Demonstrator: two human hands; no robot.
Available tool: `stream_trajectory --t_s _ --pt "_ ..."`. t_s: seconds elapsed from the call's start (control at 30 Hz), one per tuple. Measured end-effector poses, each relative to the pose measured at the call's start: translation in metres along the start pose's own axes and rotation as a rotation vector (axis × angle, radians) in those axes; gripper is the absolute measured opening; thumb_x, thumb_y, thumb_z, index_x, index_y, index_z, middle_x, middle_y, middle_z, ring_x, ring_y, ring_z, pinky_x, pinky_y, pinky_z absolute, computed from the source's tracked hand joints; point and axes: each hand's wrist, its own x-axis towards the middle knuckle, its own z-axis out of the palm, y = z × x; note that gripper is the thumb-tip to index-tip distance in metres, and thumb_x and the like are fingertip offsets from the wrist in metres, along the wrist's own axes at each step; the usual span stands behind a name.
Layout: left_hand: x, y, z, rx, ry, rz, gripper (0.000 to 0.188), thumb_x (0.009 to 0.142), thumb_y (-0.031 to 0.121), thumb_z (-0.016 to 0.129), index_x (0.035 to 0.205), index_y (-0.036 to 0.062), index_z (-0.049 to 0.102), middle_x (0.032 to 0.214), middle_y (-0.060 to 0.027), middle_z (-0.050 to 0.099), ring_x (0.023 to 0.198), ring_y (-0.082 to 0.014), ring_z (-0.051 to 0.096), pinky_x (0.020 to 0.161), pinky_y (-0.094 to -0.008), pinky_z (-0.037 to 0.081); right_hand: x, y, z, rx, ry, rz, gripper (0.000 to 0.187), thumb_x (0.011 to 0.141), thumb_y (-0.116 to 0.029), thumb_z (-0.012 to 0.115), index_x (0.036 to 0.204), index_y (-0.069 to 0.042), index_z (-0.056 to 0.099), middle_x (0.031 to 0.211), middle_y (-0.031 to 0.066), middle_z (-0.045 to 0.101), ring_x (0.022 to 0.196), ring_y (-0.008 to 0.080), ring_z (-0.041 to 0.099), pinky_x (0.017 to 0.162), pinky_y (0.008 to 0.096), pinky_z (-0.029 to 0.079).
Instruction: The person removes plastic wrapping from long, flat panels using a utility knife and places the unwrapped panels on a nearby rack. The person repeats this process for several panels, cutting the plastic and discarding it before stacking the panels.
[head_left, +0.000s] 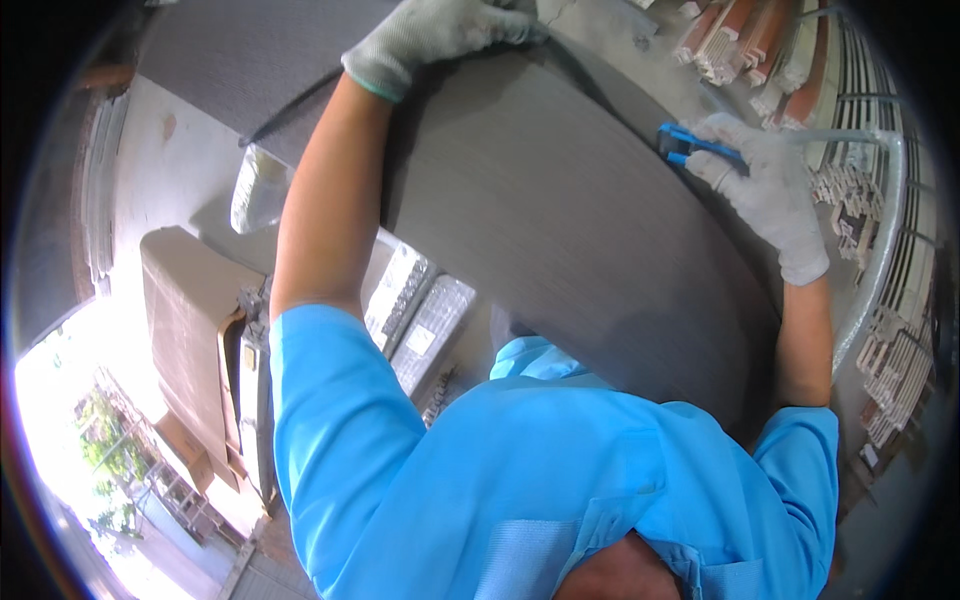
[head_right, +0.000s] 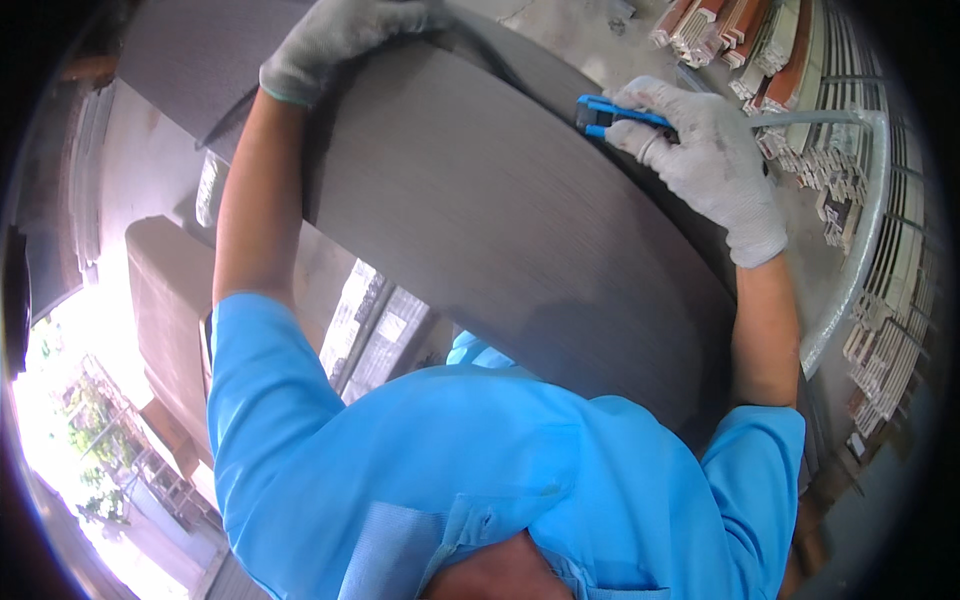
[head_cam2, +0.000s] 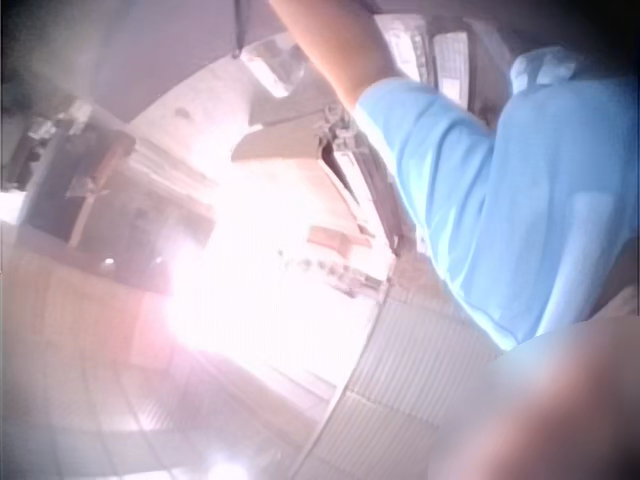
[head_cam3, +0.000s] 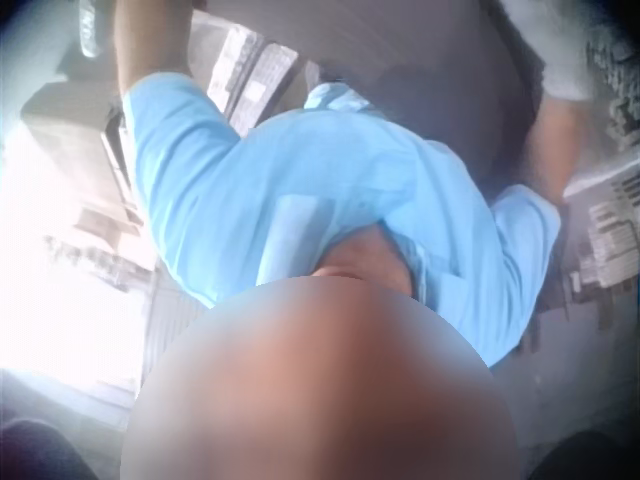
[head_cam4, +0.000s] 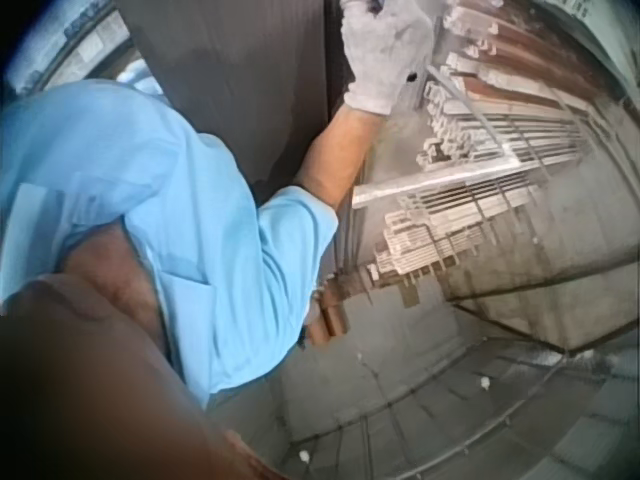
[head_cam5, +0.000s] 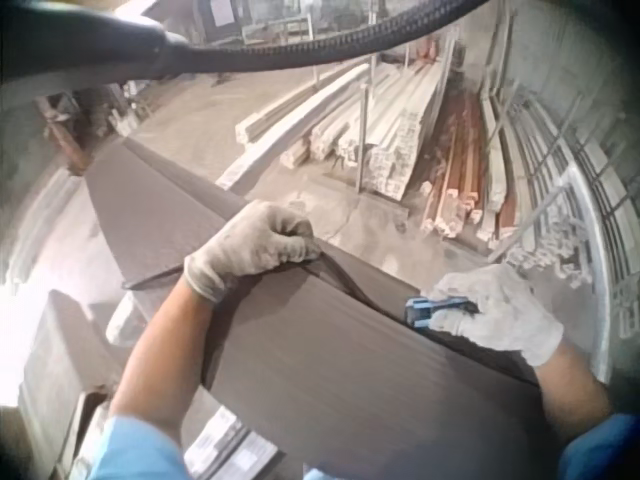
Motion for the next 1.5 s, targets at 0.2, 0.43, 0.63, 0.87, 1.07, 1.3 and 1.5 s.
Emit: stream_trajectory --t_s 0.2,0.43,0.63,0.87,1.07,1.3,1.5 --pt "-0.003 0.001 -0.005 0.038 -0.058 -0.084 0.024 0.095 0.024 0.07 0.1 0.0008 0.074 0.081 0.0008 0.068 0.07 -0.0093 0.058 0.067 -0.0271 0.049 -0.002 -0.005 0.0 -0.02 -0.004 0.008 0.032 0.085 -0.031 0.077 0.108 -0.01 0.072 0.089 0.0106 0.074 0.077 0.0248 0.07 0.071 0.0368 0.053" --pt "-0.053 -0.039 -0.137 -0.112 -0.39 -0.098 0.024 0.096 0.017 0.068 0.106 -0.0046 0.071 0.089 -0.0051 0.072 0.074 -0.0103 0.063 0.071 -0.0271 0.052 -0.002 -0.017 -0.007 -0.03 -0.042 0.074 0.03 0.086 -0.026 0.075 0.107 -0.006 0.07 0.087 0.0149 0.07 0.081 0.0316 0.067 0.074 0.0388 0.049" --pt "-0.091 -0.081 -0.294 0.14 -0.401 -0.618 0.013 0.093 0.01 0.07 0.101 0.0011 0.075 0.08 0.0003 0.069 0.058 -0.0047 0.053 0.047 -0.0221 0.039 -0.002 -0.035 -0.013 0.123 -0.097 0.359 0.033 0.084 -0.022 0.077 0.11 -0.004 0.071 0.095 0.0128 0.073 0.089 0.0248 0.068 0.083 0.0354 0.051" --pt "-0.004 -0.146 -0.285 0.343 0.012 0.165 0.012 0.088 -0.005 0.067 0.098 -0.0029 0.074 0.09 -0.0036 0.071 0.083 -0.0108 0.063 0.078 -0.0254 0.052 -0.003 -0.044 -0.011 0.123 -0.065 0.45 0.034 0.083 -0.024 0.079 0.109 -0.002 0.072 0.093 0.0144 0.074 0.087 0.0249 0.07 0.082 0.0346 0.052" --pt "-0.01 -0.164 -0.231 -0.082 0.237 -0.13 0.006 0.09 0.004 0.071 0.09 -0.0022 0.072 0.078 -0.0001 0.064 0.071 -0.0075 0.055 0.064 -0.0226 0.045 -0.004 -0.043 -0.006 0.11 -0.047 0.45 0.033 0.08 -0.023 0.079 0.106 -0.002 0.073 0.093 0.0143 0.075 0.084 0.0292 0.072 0.078 0.0356 0.054" --pt "-0.002 -0.171 -0.245 0.003 0.096 -0.178 0.009 0.087 0.007 0.067 0.08 0.0007 0.068 0.073 0.0014 0.062 0.064 -0.0067 0.05 0.06 -0.022 0.039 0.042 -0.041 0.02 -0.103 0.04 0.073 0.03 0.081 -0.025 0.079 0.103 -0.005 0.074 0.093 0.0112 0.075 0.083 0.0289 0.071 0.074 0.0377 0.053" --pt "-0.001 -0.164 -0.237 -0.033 0.142 -0.175 0.011 0.087 0.009 0.067 0.079 0.0006 0.068 0.071 0.0018 0.06 0.064 -0.007 0.049 0.06 -0.0237 0.038 0.083 -0.05 0.033 -0.018 0.019 0.033 0.029 0.082 -0.026 0.079 0.103 -0.006 0.074 0.085 0.0115 0.073 0.069 0.0283 0.067 0.066 0.0372 0.05"
